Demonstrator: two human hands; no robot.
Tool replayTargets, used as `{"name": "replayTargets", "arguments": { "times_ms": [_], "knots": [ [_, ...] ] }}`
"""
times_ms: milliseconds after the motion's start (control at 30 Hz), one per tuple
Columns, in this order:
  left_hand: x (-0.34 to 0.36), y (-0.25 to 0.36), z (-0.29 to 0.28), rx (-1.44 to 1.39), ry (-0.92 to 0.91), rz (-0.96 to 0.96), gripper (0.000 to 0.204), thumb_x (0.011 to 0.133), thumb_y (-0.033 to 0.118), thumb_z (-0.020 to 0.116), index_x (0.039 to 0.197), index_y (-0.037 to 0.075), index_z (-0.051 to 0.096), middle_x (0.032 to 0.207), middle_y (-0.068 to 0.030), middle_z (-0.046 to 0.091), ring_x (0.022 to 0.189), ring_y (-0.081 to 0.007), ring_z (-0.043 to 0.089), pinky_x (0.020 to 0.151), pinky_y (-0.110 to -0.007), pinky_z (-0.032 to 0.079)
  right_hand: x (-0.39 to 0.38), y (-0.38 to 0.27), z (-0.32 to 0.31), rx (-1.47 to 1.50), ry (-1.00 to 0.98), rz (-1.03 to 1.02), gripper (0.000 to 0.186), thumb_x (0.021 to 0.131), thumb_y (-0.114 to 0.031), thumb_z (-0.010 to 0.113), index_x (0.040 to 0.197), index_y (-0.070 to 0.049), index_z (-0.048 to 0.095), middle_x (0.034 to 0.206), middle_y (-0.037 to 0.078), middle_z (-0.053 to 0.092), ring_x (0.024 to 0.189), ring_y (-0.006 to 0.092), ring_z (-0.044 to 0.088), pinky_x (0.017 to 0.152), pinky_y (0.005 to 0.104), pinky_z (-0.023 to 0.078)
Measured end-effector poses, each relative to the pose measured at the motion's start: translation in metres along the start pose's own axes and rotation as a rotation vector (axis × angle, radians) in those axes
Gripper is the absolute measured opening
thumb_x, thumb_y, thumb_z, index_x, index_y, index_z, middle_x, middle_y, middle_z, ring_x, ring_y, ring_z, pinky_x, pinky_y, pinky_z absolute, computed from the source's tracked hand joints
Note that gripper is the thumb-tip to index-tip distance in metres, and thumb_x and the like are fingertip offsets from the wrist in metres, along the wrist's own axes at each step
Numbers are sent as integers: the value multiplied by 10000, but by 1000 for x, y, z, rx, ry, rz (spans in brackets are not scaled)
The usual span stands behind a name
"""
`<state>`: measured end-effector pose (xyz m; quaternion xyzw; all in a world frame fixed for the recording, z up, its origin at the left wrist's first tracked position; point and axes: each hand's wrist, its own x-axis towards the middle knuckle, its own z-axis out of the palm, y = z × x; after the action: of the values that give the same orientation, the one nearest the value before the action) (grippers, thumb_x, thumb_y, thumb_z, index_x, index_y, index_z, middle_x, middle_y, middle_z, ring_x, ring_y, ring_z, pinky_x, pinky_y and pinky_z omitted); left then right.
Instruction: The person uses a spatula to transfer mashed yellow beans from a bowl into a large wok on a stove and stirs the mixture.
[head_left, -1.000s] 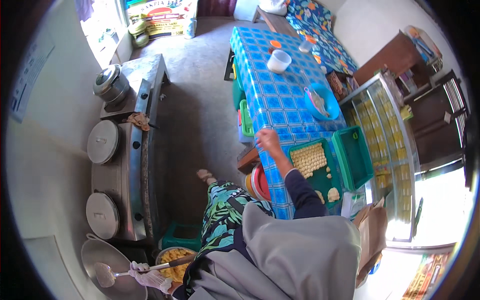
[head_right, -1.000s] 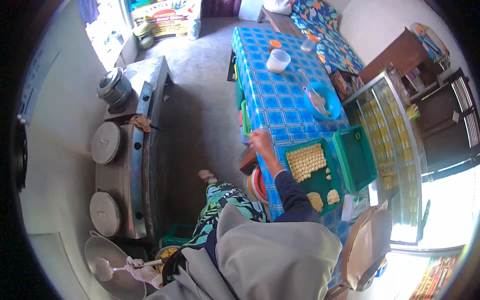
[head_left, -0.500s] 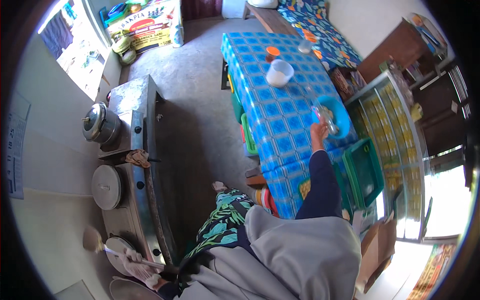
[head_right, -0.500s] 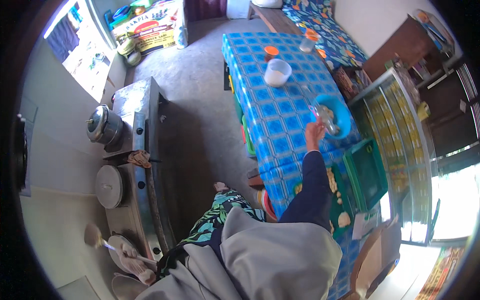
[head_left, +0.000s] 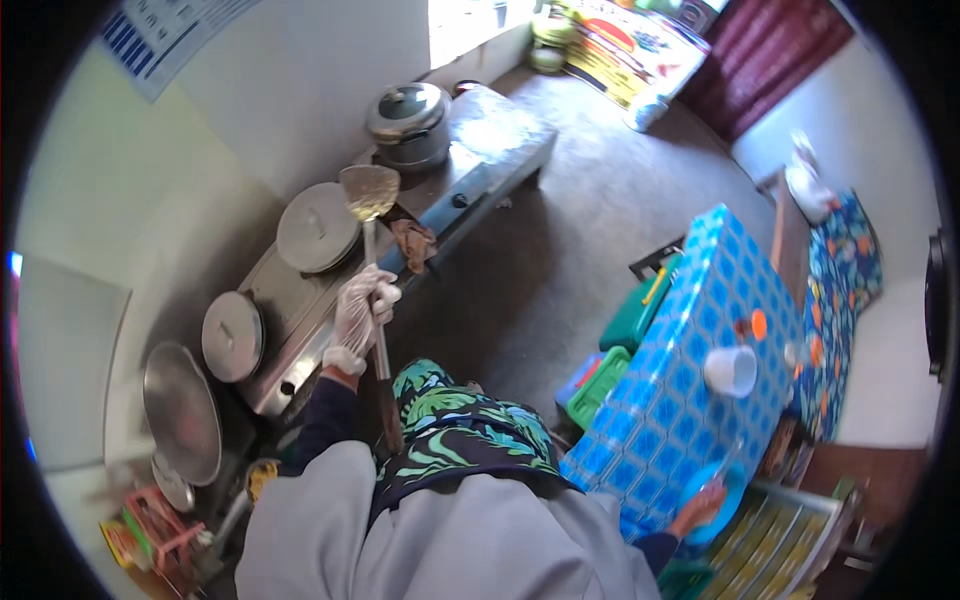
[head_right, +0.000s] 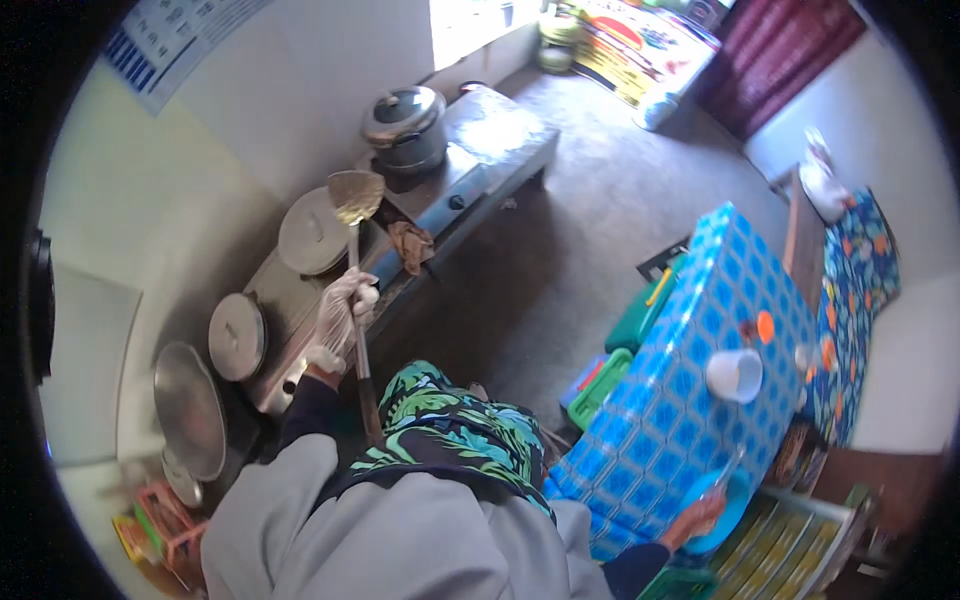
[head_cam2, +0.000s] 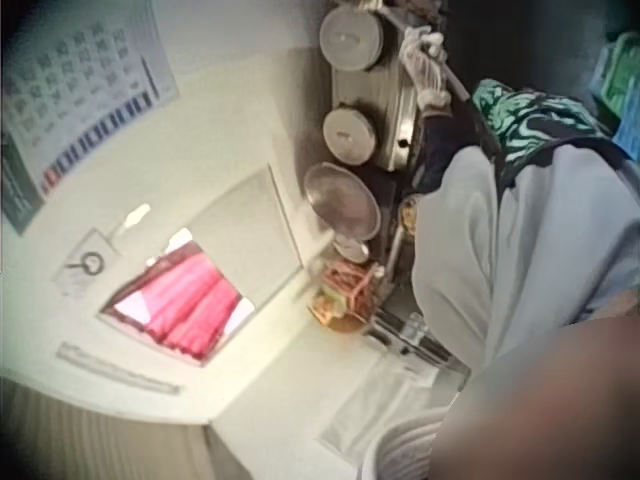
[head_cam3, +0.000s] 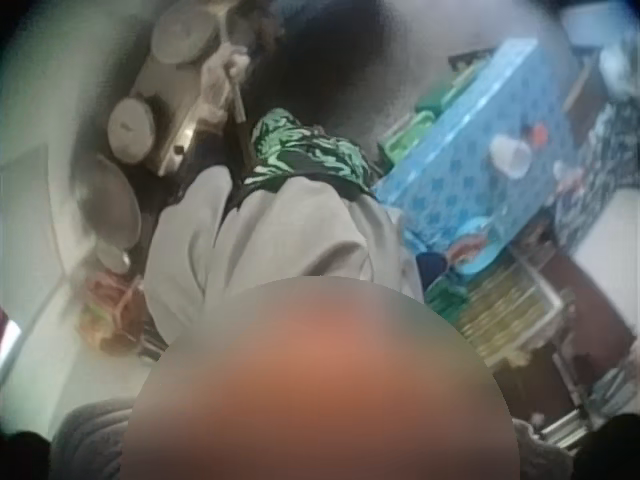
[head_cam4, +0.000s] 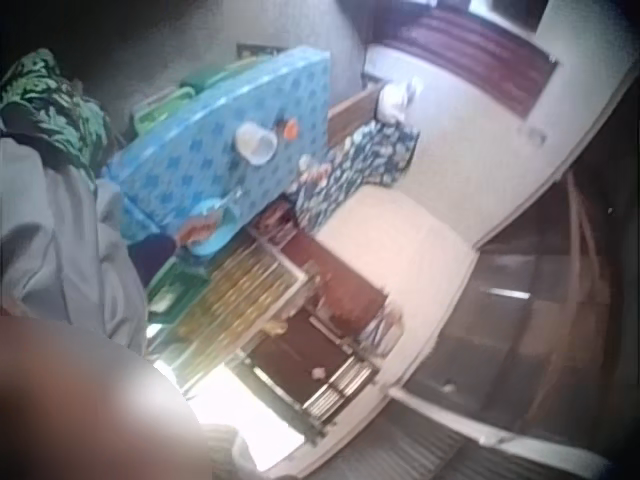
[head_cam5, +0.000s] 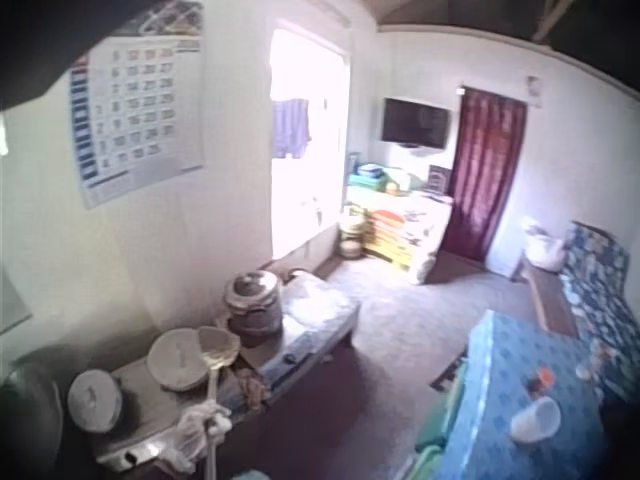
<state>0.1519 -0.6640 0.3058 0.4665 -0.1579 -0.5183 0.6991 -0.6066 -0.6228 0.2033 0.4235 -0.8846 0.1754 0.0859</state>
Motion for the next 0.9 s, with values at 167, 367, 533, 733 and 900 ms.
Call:
{"name": "replayTargets", "arguments": {
  "times_ms": [167,367,533,733,900],
  "knots": [
    [50,-16,-1,-46,114,-70,294,951,255,451,913,-26,528,615,-28,511,443,-48,388,379,-189,287,26,-127,-111,-241,139,-175,183,861,-166,571,922,6,591,828,110,654,649,275,608,559,359,493],
    [110,-2,-18,-118,114,-56,301,964,261,428,944,-27,512,624,-19,505,441,-38,371,374,-192,289,31,-328,-70,1306,-260,252,186,872,-139,578,982,5,617,749,80,615,630,156,566,507,274,436],
    [154,39,-42,-167,141,-25,261,957,234,432,941,-11,519,611,-19,499,430,-40,345,357,-193,268,5,-485,58,2352,-1005,768,254,787,7,629,1036,-29,597,870,86,617,700,160,559,566,267,432],
    [173,85,-73,-91,177,81,294,909,274,529,902,-20,529,586,-21,503,434,-28,359,355,-182,248,-97,-720,154,2173,-1569,975,180,796,-45,630,976,-32,630,858,98,646,831,198,606,684,340,428],
    [162,88,-84,-37,398,49,283,888,261,537,894,-21,533,580,-20,502,410,-27,356,343,-176,244,-172,-866,86,1844,-2073,811,220,793,26,592,999,-50,582,795,43,540,787,180,544,693,328,429]
  ]
}}
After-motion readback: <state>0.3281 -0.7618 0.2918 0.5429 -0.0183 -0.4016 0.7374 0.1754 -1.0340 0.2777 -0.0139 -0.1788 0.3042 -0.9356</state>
